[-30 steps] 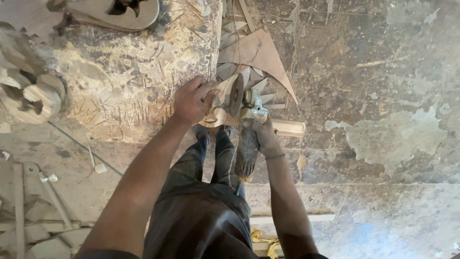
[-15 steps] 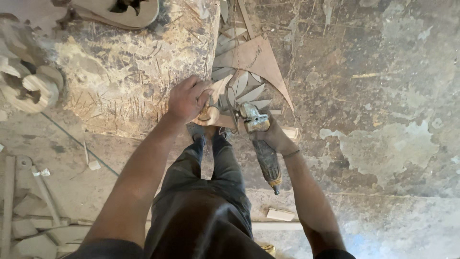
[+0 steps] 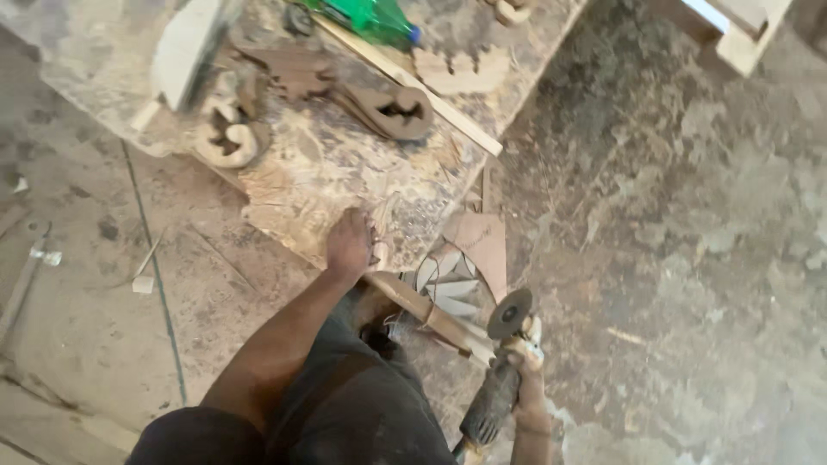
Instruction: The person uses an angle grinder to smooth and shape a small wooden piece on a workbench. They hold the wood with the left hand and guide the grinder with the right, repeatedly adjusting the piece to work different edges.
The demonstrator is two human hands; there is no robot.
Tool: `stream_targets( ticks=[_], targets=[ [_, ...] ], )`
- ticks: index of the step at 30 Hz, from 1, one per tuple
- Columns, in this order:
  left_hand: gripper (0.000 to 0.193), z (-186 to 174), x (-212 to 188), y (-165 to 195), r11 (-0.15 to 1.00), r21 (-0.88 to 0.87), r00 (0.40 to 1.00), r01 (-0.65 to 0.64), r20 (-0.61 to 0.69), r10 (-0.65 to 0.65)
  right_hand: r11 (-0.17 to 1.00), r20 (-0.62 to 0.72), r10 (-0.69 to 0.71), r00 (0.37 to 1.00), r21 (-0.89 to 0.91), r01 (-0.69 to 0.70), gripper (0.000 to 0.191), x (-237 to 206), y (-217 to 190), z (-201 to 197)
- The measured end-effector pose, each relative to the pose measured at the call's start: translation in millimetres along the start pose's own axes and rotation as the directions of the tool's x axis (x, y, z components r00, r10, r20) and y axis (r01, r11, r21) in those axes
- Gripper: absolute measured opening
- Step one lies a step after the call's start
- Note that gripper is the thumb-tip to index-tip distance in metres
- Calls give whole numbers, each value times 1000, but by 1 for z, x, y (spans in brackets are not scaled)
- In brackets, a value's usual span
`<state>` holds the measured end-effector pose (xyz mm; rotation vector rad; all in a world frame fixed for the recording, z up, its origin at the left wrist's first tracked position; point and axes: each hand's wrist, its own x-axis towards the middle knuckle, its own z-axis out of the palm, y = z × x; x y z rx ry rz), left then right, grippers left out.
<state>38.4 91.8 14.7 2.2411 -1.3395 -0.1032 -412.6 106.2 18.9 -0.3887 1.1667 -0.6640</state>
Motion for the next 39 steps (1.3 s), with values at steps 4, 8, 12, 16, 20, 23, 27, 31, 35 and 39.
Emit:
stream_targets(
  ticks=[4, 8, 12, 16, 20, 23, 27, 31, 35, 39],
  targets=[
    [24, -45, 16, -38, 956, -198, 968, 215, -83, -235, 1000, -145, -18, 989, -3, 17, 42, -8, -18, 5],
    [23, -98, 84, -114, 964, -57, 924, 261, -273, -267, 978, -44, -206, 978, 5, 207, 49, -12, -35, 21],
    [23, -134, 151, -187, 962, 182, 925, 204, -358, -128, 964, -167, -263, 950, -11, 265, 51, -27, -38, 46],
    [23, -139, 181, -218, 948, 263, 964, 181, -239, -118, 959, -184, -269, 945, 45, 281, 50, -25, -31, 86],
    [36, -144, 194, -219, 975, 160, 965, 155, -233, -116, 937, -330, -320, 888, 32, 349, 51, -42, 2, 111],
    [43, -134, 227, -199, 997, 62, 994, -39, -99, 45, 929, -441, -327, 836, 10, 369, 49, -61, 32, 125],
    [82, -109, 290, -161, 968, 162, 932, -192, 339, 128, 894, -467, -387, 795, 22, 448, 49, -94, 69, 139],
    [97, -95, 332, -134, 943, 273, 721, -192, 691, -53, 872, -557, -403, 726, 7, 489, 51, -125, 96, 152],
    [99, -113, 326, -129, 953, 237, 792, -189, 610, 5, 889, -633, -321, 705, 55, 455, 51, -138, 105, 156],
    [115, -146, 292, -118, 972, 163, 844, -170, 533, 59, 854, -613, -359, 704, 89, 513, 44, -156, 118, 164]
  ],
)
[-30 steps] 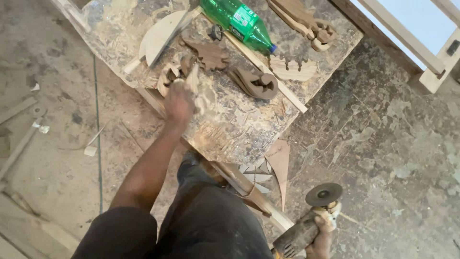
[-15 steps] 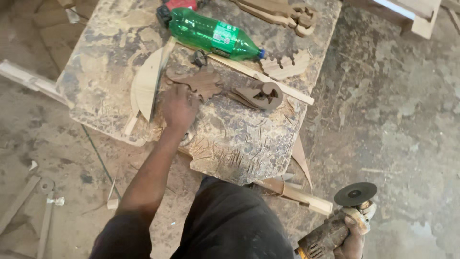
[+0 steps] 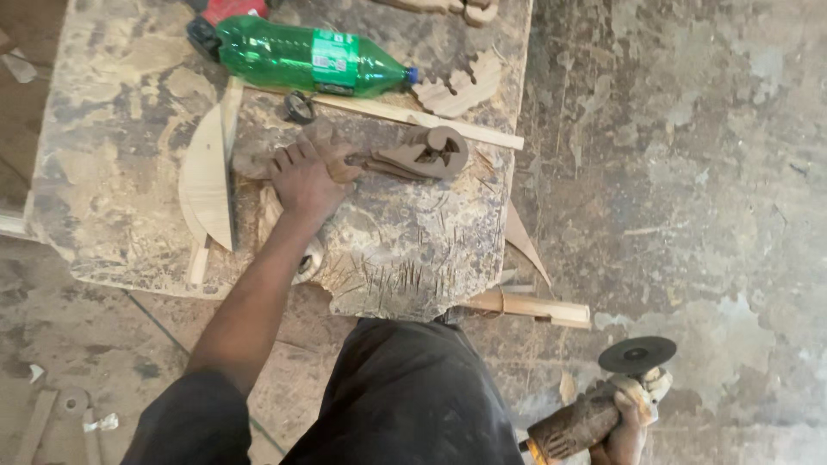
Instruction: The person uses an angle grinder to smooth and shape a small wooden piece on a workbench. They hold the wood with the left hand and guide the grinder with the right, repeatedly adjusting the piece to work different edges.
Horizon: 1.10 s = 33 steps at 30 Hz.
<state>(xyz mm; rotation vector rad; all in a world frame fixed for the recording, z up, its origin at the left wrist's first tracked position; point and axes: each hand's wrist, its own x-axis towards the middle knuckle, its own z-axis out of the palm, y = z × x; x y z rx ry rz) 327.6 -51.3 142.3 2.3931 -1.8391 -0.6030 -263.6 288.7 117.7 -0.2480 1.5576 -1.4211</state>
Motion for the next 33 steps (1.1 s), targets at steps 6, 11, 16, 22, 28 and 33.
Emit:
stream_targets(
  ticks=[6, 11, 16, 22, 28, 33],
  targets=[
    [127, 56, -101, 60, 909, -100, 856, -405, 307, 415, 991, -40, -131, 991, -9, 130, 39, -10, -6, 15],
    [108, 147, -123, 127, 611, 205, 638, -765, 373, 673, 996, 35, -91, 995, -6, 92, 44, 6, -28, 30],
    [90, 189, -118, 141, 840, -147, 804, -522, 242, 543, 998, 120, -46, 992, -38, 50, 48, 20, -39, 25],
    [81, 226, -128, 167, 876, -466, 942, 125, -221, -252, 991, 228, 40, 973, -131, -11, 47, 81, -51, -2],
    [86, 260, -113, 214, 935, -345, 832, 80, -493, -253, 954, 321, 227, 920, -265, -143, 42, 161, -53, -30],
    [75, 285, -95, 250, 908, -417, 851, -51, -494, -179, 859, 434, 465, 771, -432, -275, 42, 225, -47, -31]
  ],
)
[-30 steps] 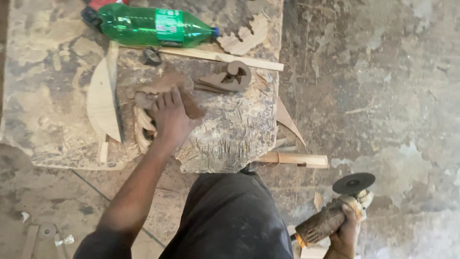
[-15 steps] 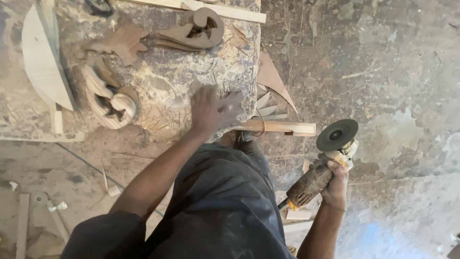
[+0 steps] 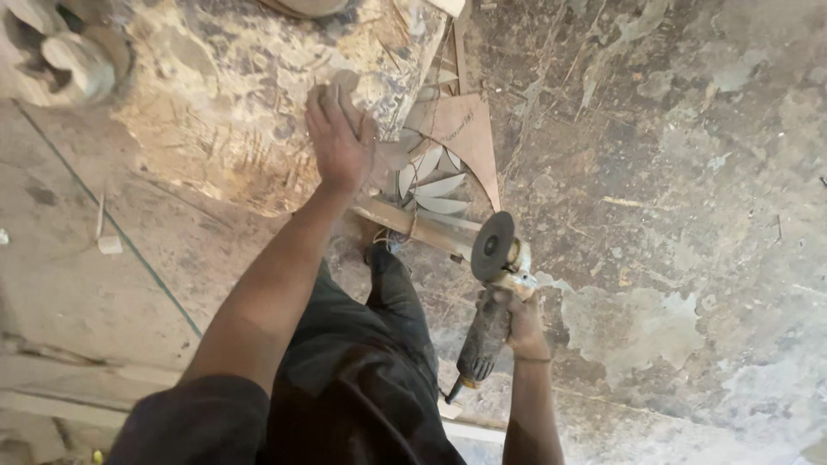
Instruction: The person uses an angle grinder to smooth and shape a small wooden piece on a workbench. They hold the wood with the left hand and guide the grinder with the right, repeatedly adjusting the piece to work different edges.
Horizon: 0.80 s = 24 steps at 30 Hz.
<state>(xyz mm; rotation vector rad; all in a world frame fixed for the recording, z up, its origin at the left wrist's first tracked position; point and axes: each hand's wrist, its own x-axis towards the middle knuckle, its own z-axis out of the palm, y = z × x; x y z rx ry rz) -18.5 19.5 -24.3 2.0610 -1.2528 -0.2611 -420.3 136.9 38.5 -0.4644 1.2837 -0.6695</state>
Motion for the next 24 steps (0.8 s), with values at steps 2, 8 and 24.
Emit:
stream_targets(
  ticks=[2, 8, 24],
  targets=[
    [68, 15, 1, 8, 999, -41, 999, 11, -37, -12, 997, 92, -20, 996, -77, 27, 46, 23, 0, -2],
    [66, 11, 1, 1, 998, 62, 1000, -19, -12, 20, 963, 317, 82, 945, -268, 6, 76, 72, -13, 15],
    [48, 15, -9, -14, 979, 168, 992, -114, -29, 121, 812, 504, 268, 821, -576, 89, 88, 150, -59, 74]
  ],
)
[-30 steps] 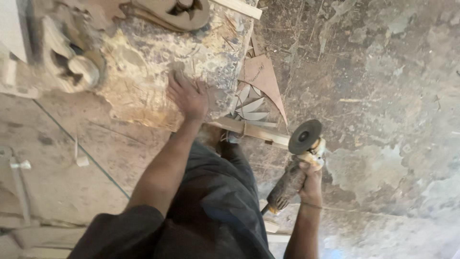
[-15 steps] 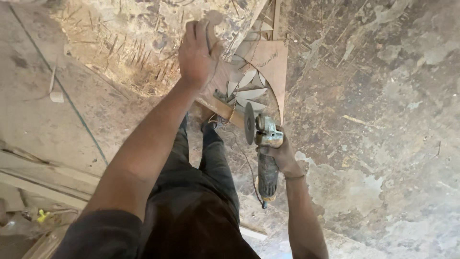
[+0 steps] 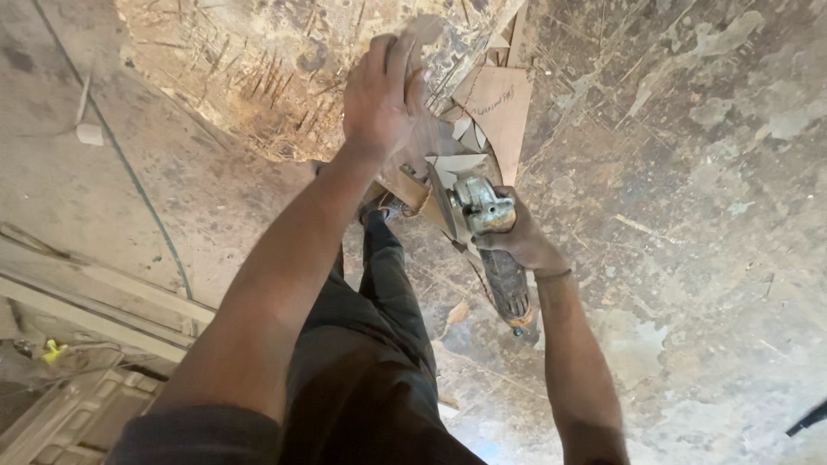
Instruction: The person uses an angle grinder to smooth and shape a small wooden piece on a workbench. They hold the wood with the left hand and guide the grinder with the right, repeatedly adjusting the piece to work different edges.
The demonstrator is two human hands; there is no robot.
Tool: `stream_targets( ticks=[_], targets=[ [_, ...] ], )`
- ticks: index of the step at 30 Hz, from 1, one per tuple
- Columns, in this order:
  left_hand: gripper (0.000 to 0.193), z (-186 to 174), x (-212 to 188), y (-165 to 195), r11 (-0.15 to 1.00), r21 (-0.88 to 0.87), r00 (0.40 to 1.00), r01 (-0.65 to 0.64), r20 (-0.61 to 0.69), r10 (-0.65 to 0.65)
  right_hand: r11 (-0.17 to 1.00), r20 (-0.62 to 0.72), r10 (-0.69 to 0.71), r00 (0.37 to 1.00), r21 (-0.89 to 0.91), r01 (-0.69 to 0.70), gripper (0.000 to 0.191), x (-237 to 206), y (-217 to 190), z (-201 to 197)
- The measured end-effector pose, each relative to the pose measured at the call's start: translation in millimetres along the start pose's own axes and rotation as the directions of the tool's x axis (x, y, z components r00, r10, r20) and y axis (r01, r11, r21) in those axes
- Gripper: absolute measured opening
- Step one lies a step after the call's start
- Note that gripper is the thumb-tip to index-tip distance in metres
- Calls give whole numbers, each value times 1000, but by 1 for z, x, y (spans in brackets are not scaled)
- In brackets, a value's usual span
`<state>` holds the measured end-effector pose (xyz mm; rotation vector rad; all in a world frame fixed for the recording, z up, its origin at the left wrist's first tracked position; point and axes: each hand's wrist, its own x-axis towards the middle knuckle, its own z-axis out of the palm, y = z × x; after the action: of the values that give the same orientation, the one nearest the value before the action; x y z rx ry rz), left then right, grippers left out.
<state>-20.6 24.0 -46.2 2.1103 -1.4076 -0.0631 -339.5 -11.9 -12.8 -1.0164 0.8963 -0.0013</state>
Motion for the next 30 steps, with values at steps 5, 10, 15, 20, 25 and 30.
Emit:
stream_targets(
  ticks=[5, 10, 15, 20, 25, 30],
  targets=[
    [47, 5, 1, -1, 999, -24, 999, 30, 43, -29, 995, 44, -41, 998, -86, 45, 87, 11, -5, -6],
    [48, 4, 1, -1, 999, -30, 999, 36, 35, -35, 993, 26, -20, 999, -120, 23, 91, 16, -10, -8],
    [48, 3, 1, -1, 1000, -4, 999, 27, 29, -27, 986, 70, -41, 997, -157, 52, 90, 18, -13, -12],
    [46, 4, 2, -1, 999, -30, 998, 41, 42, -40, 986, 47, -20, 999, -166, 28, 87, 13, -12, -12],
    [48, -1, 2, 1, 999, -42, 1000, 17, 2, -17, 998, -39, -38, 999, -53, 36, 86, 1, -1, 12],
    [47, 0, 0, 1, 998, -48, 999, 35, -4, -36, 969, -72, -74, 995, 229, 89, 83, -10, 24, 47]
  ],
)
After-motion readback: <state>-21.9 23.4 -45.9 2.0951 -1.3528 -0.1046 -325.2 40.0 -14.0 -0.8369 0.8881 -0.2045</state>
